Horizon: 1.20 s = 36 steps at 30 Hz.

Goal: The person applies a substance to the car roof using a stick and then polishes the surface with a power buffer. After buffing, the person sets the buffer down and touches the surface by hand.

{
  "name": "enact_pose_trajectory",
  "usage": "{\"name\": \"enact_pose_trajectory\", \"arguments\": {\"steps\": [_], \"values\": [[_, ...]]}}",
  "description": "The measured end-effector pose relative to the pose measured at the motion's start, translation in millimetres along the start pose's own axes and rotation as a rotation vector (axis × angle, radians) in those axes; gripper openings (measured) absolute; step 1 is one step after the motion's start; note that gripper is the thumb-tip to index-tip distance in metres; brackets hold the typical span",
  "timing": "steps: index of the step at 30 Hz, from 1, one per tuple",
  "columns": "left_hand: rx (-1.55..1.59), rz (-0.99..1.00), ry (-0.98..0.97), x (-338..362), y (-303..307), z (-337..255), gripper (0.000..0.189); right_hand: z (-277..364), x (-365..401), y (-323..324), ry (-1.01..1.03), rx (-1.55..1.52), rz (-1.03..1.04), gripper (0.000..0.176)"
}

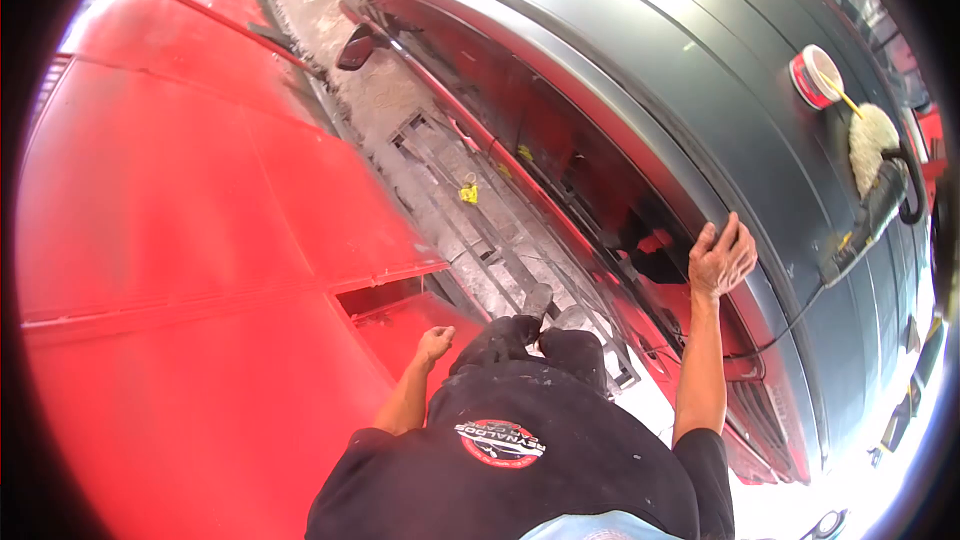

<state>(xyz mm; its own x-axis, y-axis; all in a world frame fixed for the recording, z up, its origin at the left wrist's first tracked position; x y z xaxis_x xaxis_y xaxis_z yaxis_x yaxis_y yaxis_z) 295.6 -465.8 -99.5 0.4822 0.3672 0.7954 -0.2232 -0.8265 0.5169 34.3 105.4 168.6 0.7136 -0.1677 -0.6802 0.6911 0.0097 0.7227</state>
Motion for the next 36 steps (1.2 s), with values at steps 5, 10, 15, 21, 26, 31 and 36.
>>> {"name": "enact_pose_trajectory", "arguments": {"steps": [5,10,15,21,26,31,36], "values": [[0.14,-0.139,-0.016,-7.6,32.2,-9.9,0.046,-1.7,-3.8,-0.1,-0.036,-0.03,0.006,0.043],[0.064,-0.064,-0.125,13.2,19.1,-17.8,0.045,-3.1,-6.7,0.5,-0.094,-0.053,0.037,0.043],[-0.051,-0.007,-0.077,33.9,-7.3,12.0,0.045,-7.3,-6.1,-1.0,-0.09,-0.109,0.025,0.046],[-0.131,0.037,0.053,36.8,-19.2,63.2,0.053,-11.1,-9.5,3.3,-0.103,-0.171,-0.006,0.045],[-0.317,0.037,0.019,-14.4,-24.7,70.7,0.051,-9.5,-4.3,5.6,-0.091,-0.101,-0.114,0.037],[-0.669,0.001,-0.285,-131.8,-50.7,23.5,0.05,-16.6,-2.6,-1.5,-0.095,-0.069,-0.184,0.035],[-0.601,-0.027,-0.49,-157.7,-92.7,-91.0,0.054,-19.8,8.4,-2.7,-0.062,-0.072,-0.219,0.035]]}}
Point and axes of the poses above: each hand's wrist, its own x-axis away from the middle knuckle, its own y-axis out of the back of the hand, z = x × y, the point moved 9 cm from there along -x, towards the middle knuckle, and after that the axes turned 12 degrees about -x, right-handed, at the moved point
